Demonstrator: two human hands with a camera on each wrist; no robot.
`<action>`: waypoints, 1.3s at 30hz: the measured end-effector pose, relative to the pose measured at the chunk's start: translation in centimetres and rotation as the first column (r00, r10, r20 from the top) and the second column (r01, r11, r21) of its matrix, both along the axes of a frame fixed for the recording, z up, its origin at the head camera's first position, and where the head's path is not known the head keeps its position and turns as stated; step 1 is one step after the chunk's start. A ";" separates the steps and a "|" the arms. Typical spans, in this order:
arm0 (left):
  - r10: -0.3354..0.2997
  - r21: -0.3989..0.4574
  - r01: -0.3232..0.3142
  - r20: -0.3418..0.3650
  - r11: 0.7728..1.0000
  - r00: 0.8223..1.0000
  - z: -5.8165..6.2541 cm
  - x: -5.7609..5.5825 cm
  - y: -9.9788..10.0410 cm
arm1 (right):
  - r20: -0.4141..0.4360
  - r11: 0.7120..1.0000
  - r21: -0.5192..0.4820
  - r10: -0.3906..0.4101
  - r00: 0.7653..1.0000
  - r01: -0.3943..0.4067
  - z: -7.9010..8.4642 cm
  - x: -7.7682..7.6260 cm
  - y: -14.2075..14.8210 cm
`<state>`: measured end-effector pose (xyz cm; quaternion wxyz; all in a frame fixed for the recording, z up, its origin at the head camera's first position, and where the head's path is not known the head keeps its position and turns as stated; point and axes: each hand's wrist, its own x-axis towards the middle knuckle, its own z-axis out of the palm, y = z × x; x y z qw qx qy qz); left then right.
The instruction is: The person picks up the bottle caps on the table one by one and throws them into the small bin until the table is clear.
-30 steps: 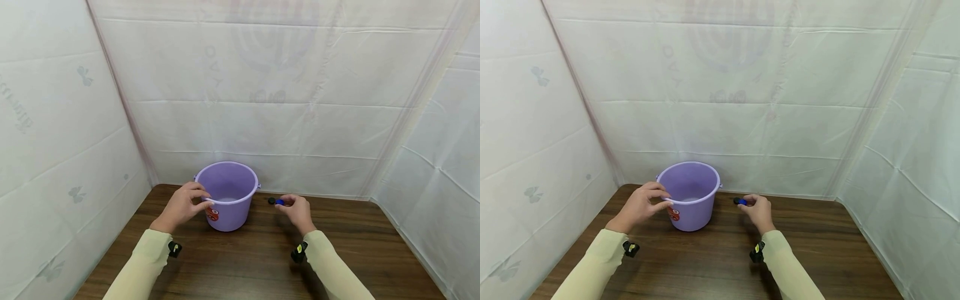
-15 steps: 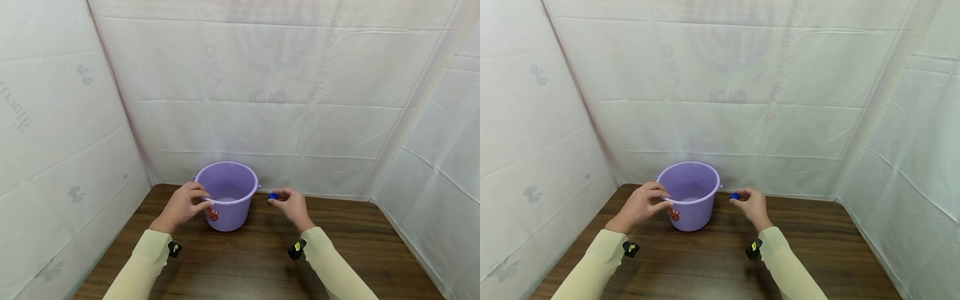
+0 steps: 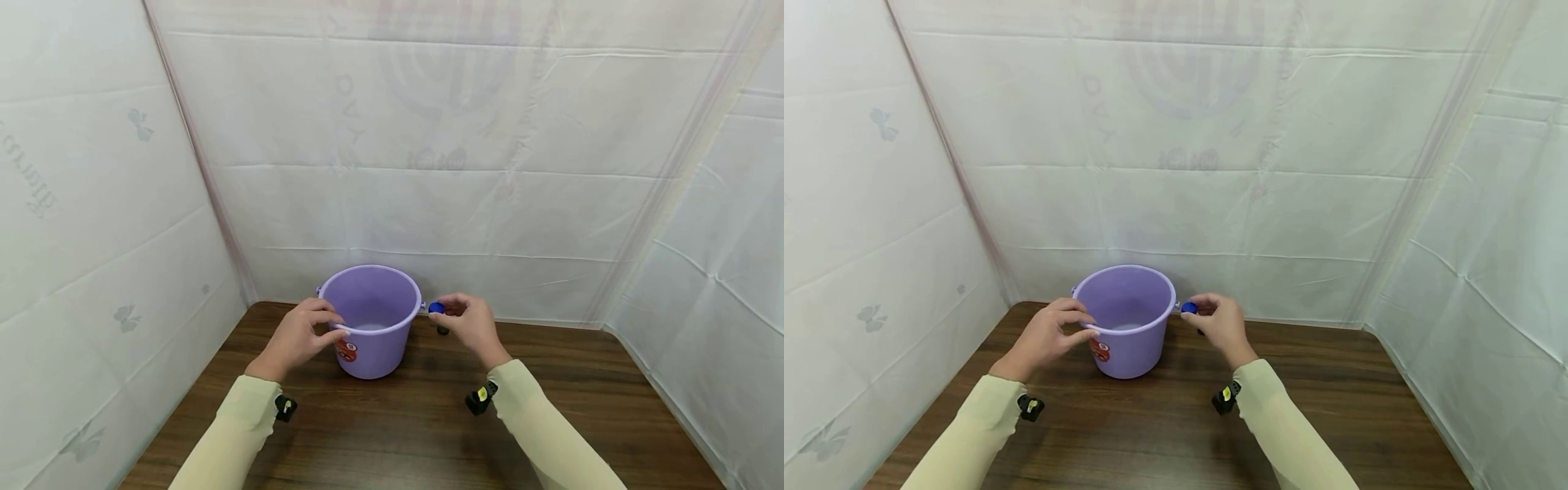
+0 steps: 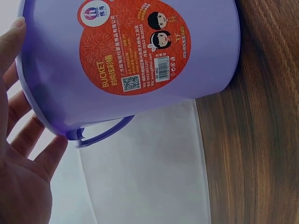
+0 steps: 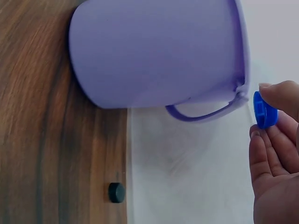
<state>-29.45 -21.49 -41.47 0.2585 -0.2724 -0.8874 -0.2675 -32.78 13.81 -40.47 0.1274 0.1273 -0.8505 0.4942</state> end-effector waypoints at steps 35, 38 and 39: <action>0.006 -0.006 -0.007 -0.006 1.000 1.000 0.2 0.1 0.1 | -0.035 0.993 -0.052 0.105 0.994 -0.107 2.9 -1.0 -5.9; 0.002 -0.008 -0.002 -0.006 1.000 1.000 0.2 0.1 0.1 | -0.036 0.993 -0.056 0.101 0.994 -0.103 2.7 -1.3 -6.1; 0.001 -0.008 -0.001 -0.006 1.000 1.000 0.2 0.1 0.1 | -0.037 0.993 -0.058 0.102 0.994 -0.104 2.7 -1.3 -6.2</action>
